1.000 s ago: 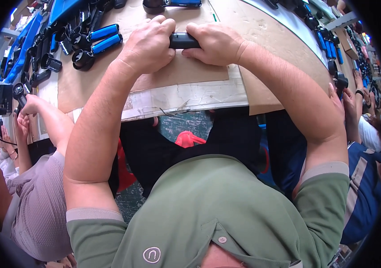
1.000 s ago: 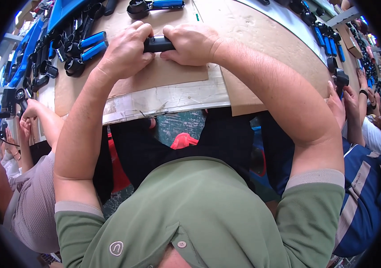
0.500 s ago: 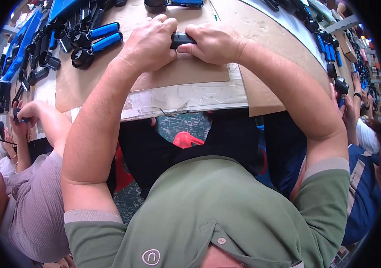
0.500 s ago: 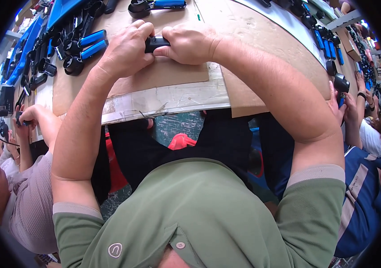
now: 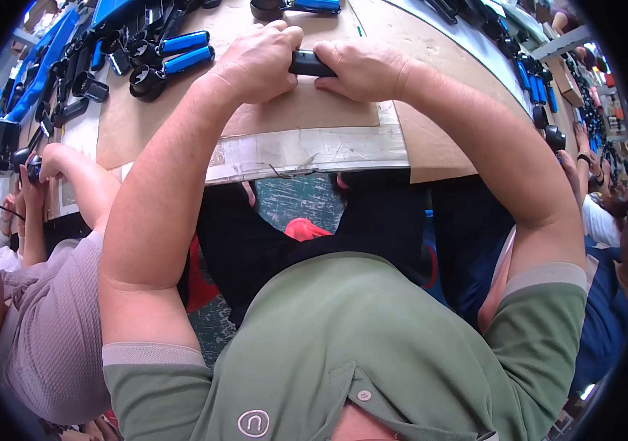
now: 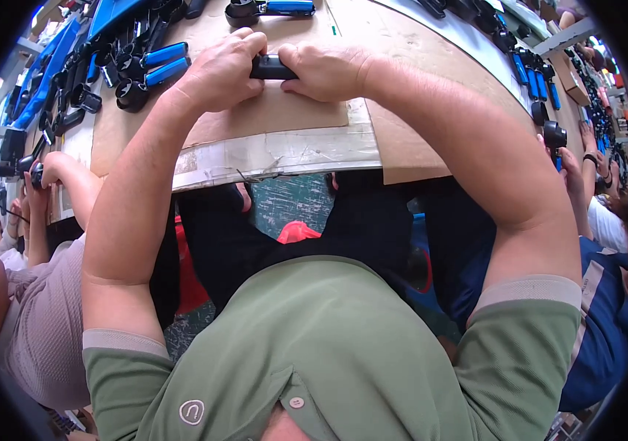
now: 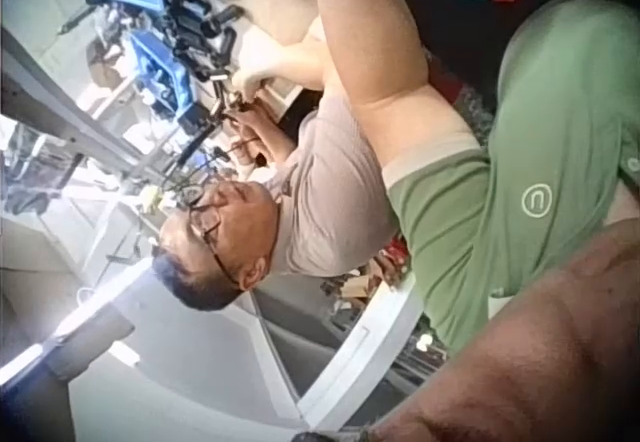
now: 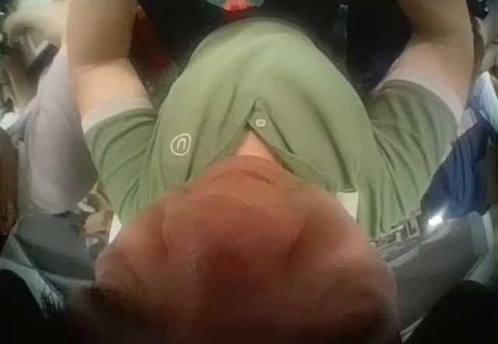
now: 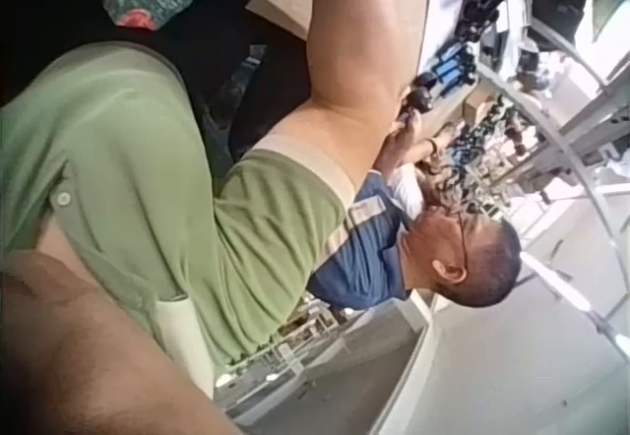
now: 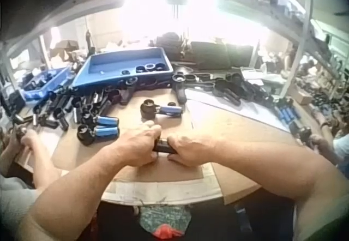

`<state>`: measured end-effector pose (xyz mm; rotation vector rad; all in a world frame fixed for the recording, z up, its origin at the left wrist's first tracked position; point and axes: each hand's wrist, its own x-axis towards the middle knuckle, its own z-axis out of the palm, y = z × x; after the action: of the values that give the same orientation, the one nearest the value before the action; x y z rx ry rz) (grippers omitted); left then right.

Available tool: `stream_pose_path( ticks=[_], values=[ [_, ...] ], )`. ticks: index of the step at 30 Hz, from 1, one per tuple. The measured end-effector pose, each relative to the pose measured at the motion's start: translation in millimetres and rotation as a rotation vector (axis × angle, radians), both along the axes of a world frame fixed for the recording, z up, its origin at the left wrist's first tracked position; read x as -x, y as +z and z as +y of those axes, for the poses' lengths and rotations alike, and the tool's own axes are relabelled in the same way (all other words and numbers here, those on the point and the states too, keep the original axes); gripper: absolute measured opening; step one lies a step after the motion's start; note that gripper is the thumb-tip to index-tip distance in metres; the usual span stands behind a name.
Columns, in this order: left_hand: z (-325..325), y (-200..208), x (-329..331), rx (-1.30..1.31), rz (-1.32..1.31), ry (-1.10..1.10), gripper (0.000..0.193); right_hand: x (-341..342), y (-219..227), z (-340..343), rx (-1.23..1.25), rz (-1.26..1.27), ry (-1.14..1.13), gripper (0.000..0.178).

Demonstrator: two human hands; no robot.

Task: Assembling blue cylindrical components into black plastic housings at a factory workstation.

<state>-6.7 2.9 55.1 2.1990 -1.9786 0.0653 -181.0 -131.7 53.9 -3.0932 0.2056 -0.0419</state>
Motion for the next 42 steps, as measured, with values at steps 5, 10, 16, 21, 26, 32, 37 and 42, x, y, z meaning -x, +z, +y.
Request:
stream_pose_path(
  ticks=[5,10,16,21,26,32,37,42],
  values=[
    [-5.3,-2.3,-2.6,-0.036,0.004,-0.015,0.036,1.3,-12.1,-18.8,-0.118,-0.084,0.07,0.026],
    [-2.7,5.1,-3.9,-0.053,-0.021,-0.068,0.024,-6.1,-5.8,-12.0,-0.274,-0.033,-0.08,0.047],
    [-1.8,9.7,-9.5,-0.028,0.064,-0.046,0.026,-26.8,-3.4,20.1,-0.278,-0.059,-0.254,0.037],
    [-1.2,12.0,-13.1,-0.051,0.026,-0.091,0.027,-28.2,-13.8,37.6,-0.081,-0.214,-0.304,0.027],
    [-2.1,17.9,-15.0,-0.054,0.038,-0.121,0.029,-27.7,-13.9,30.0,-0.052,-0.209,-0.247,0.021],
    [-6.3,20.4,-17.3,-0.15,0.13,-0.102,0.029,-34.3,-19.2,17.3,0.001,-0.175,-0.234,0.019],
    [-6.5,21.8,-20.9,-0.114,0.106,-0.126,0.029,-36.7,-18.4,12.2,0.06,-0.134,-0.252,0.018],
    [-3.9,29.3,-20.6,-0.137,0.121,-0.163,0.031,-39.1,-13.3,10.3,0.09,-0.093,-0.241,0.019]
  ],
)
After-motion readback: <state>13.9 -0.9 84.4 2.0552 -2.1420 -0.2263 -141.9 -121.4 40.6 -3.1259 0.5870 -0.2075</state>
